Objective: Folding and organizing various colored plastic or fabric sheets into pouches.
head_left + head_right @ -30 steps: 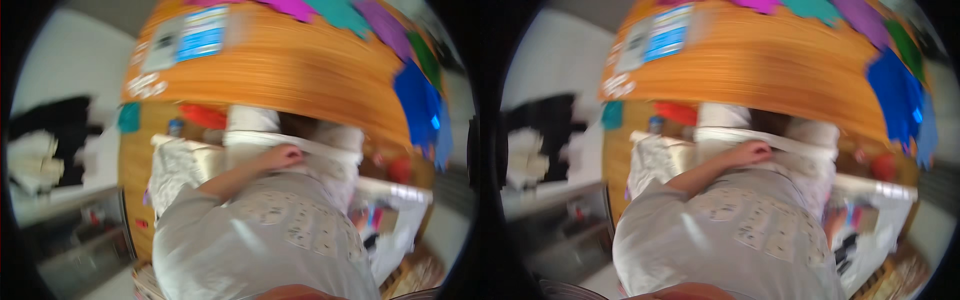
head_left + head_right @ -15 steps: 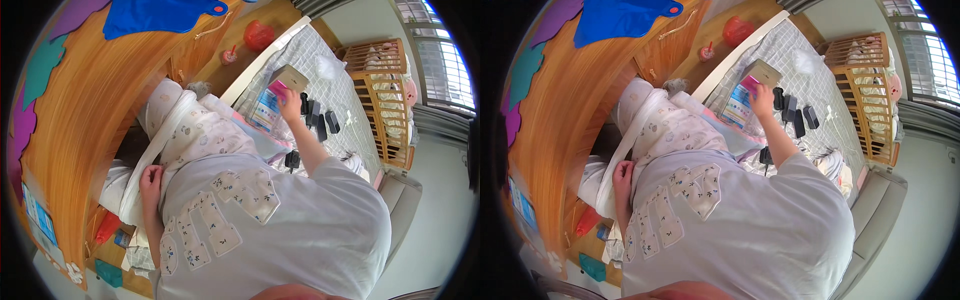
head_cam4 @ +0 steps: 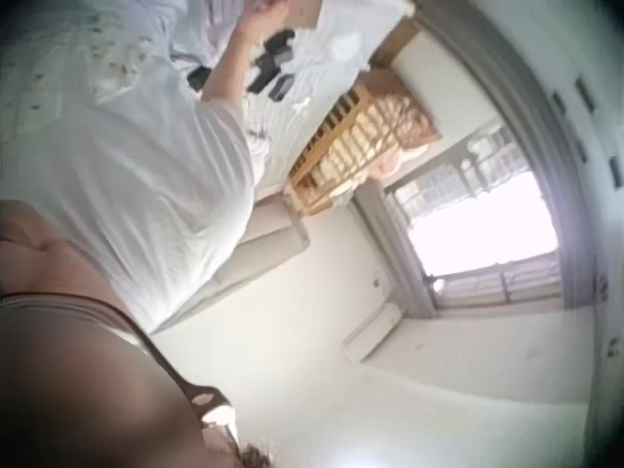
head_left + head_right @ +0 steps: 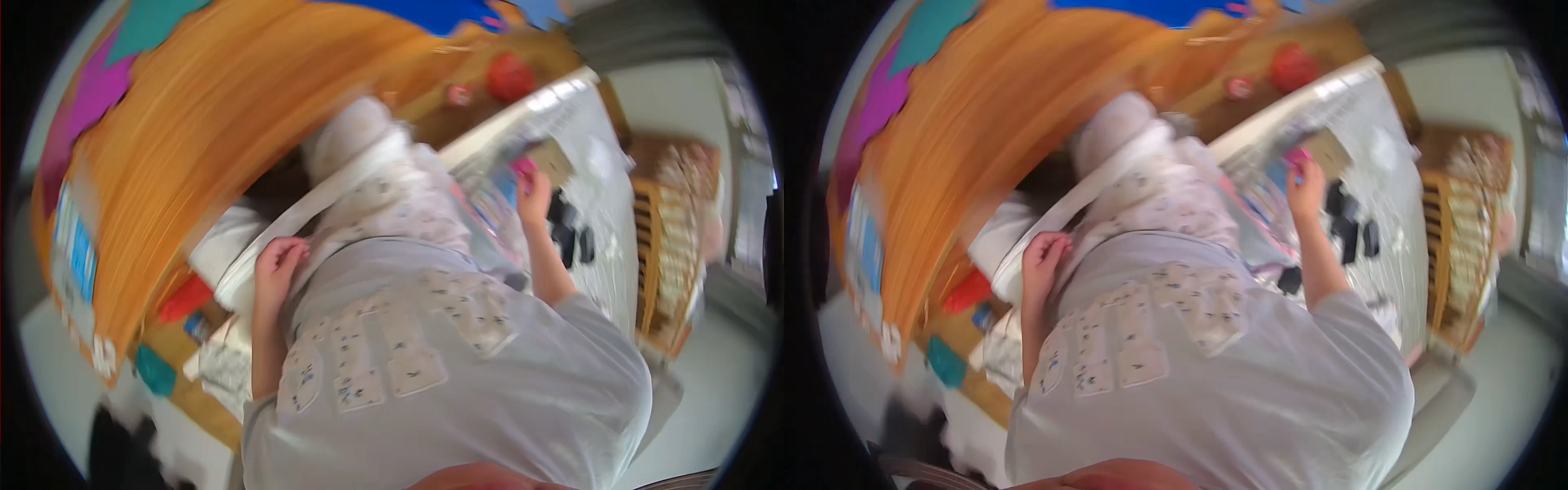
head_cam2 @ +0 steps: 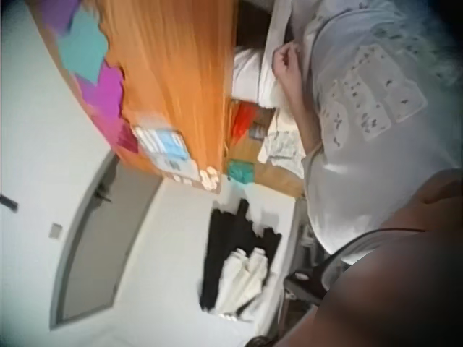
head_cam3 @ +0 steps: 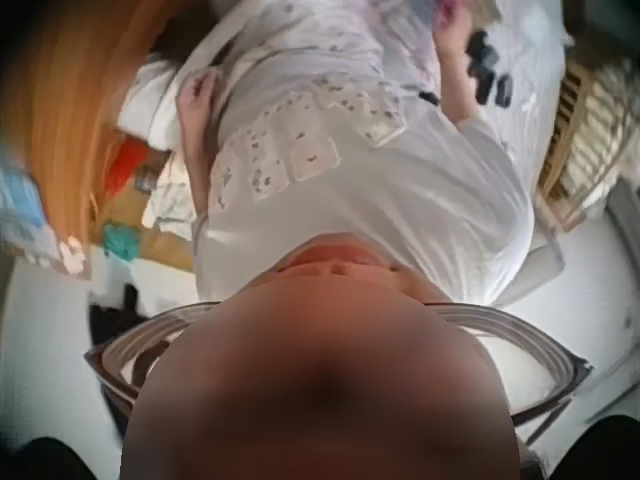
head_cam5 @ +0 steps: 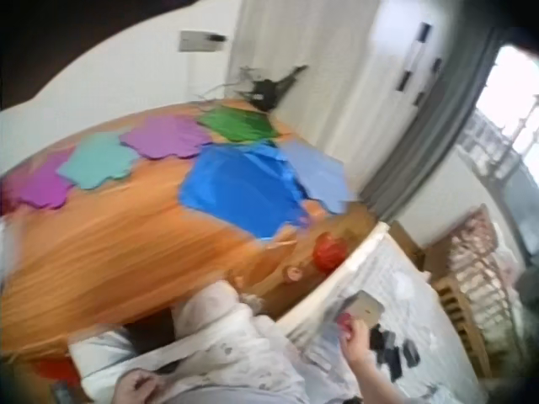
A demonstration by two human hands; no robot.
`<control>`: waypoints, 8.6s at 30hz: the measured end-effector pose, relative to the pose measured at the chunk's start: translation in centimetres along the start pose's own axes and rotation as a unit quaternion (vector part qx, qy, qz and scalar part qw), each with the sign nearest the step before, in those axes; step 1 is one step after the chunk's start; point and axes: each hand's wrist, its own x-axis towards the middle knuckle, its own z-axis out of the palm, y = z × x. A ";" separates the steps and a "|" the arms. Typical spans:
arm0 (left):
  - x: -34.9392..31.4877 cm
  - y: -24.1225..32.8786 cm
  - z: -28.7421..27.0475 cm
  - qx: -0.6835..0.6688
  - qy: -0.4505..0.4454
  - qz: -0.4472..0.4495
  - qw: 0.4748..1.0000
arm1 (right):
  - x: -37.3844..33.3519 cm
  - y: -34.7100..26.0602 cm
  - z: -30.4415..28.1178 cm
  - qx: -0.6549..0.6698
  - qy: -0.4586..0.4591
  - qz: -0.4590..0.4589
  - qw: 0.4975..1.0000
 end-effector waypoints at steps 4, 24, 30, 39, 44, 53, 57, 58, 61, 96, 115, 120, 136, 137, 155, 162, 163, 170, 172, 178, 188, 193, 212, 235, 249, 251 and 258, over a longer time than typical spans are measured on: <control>-4.8 -0.3 -7.3 -0.027 0.119 0.066 0.990 | -0.6 -9.6 1.1 0.113 -0.010 -0.078 0.990; -19.8 -8.1 -33.3 0.224 0.467 -0.083 0.852 | 0.0 -23.4 4.1 0.298 -0.180 -0.290 0.891; -17.6 -3.2 -33.1 0.532 0.386 -0.125 0.743 | -0.1 -23.3 4.0 0.276 -0.186 -0.297 0.895; -14.6 -7.1 -33.5 0.524 0.372 0.003 0.766 | 0.1 -23.1 3.9 0.284 -0.199 -0.282 0.894; -13.5 -10.7 -33.8 0.312 0.480 0.042 0.819 | 0.3 -23.4 3.8 0.302 -0.188 -0.288 0.889; -11.7 -13.4 -33.6 0.093 0.513 0.110 0.846 | 0.2 -22.8 4.2 0.315 -0.187 -0.272 0.890; -11.9 -11.8 -33.5 0.171 0.465 0.024 0.868 | 0.1 -22.6 4.1 0.306 -0.191 -0.269 0.893; -11.9 -11.4 -33.6 0.172 0.464 0.025 0.869 | 0.0 -22.5 4.1 0.305 -0.195 -0.264 0.894; -12.5 -7.5 -32.9 0.379 0.400 -0.148 0.821 | 0.1 -22.6 4.1 0.307 -0.206 -0.256 0.893; -16.7 14.0 -9.0 -0.109 0.067 0.195 0.972 | 0.8 -22.1 4.4 0.350 -0.179 -0.222 0.892; -2.9 34.6 -14.2 -0.081 -0.172 0.638 0.746 | 8.5 -31.6 -2.1 0.354 -0.083 -0.512 0.778; 6.2 34.4 -27.4 0.057 0.397 0.353 0.845 | 17.5 -51.1 -7.3 0.378 -0.021 -0.673 0.636; 9.2 27.0 -29.0 0.442 0.528 -0.106 0.717 | 26.4 -84.3 12.4 0.301 -0.275 -0.640 0.651; 9.0 26.9 -29.2 0.442 0.531 -0.111 0.715 | 26.0 -84.1 12.4 0.315 -0.275 -0.640 0.645; 9.5 26.3 -30.4 0.472 0.557 -0.086 0.678 | 25.8 -84.6 12.7 0.445 -0.345 -0.413 0.716; 9.8 25.5 -31.4 0.483 0.566 -0.027 0.667 | 26.7 -85.5 14.9 0.519 -0.488 -0.275 0.646; 9.8 25.4 -31.3 0.479 0.559 -0.039 0.676 | 26.6 -85.6 15.2 0.553 -0.457 -0.268 0.643; 9.4 25.7 -31.0 0.480 0.548 -0.074 0.681 | 31.2 -85.8 14.2 0.792 -0.320 0.054 0.517; 10.3 26.8 -30.3 0.480 0.552 -0.055 0.680 | 37.1 -84.4 14.1 0.863 -0.246 0.139 0.420; 9.1 26.0 -31.2 0.466 0.542 -0.097 0.692 | 38.9 -80.0 1.7 0.832 -0.057 0.152 0.531; 9.5 27.6 -30.7 0.428 0.530 -0.095 0.726 | 38.2 -68.7 -0.1 0.286 0.115 -0.660 0.685; 9.9 26.8 -31.7 0.425 0.542 -0.093 0.719 | 32.3 -65.8 3.1 0.219 -0.071 -0.667 0.709; 10.2 26.1 -32.1 0.452 0.519 -0.107 0.718 | 29.0 -66.8 4.8 0.235 -0.162 -0.671 0.684; 12.1 28.4 -22.7 0.527 0.265 0.287 0.755 | 29.7 -65.6 4.6 0.270 -0.185 -0.602 0.728; 12.9 28.7 -22.1 0.451 0.344 0.270 0.778 | 29.9 -66.6 5.4 0.340 -0.250 -0.413 0.807; 12.7 29.0 -21.3 0.432 0.398 0.303 0.750 | 30.5 -66.6 5.4 0.328 -0.273 -0.382 0.820; 12.9 28.7 -22.1 0.463 0.330 0.307 0.763 | 32.6 -66.9 6.9 0.407 -0.387 -0.272 0.782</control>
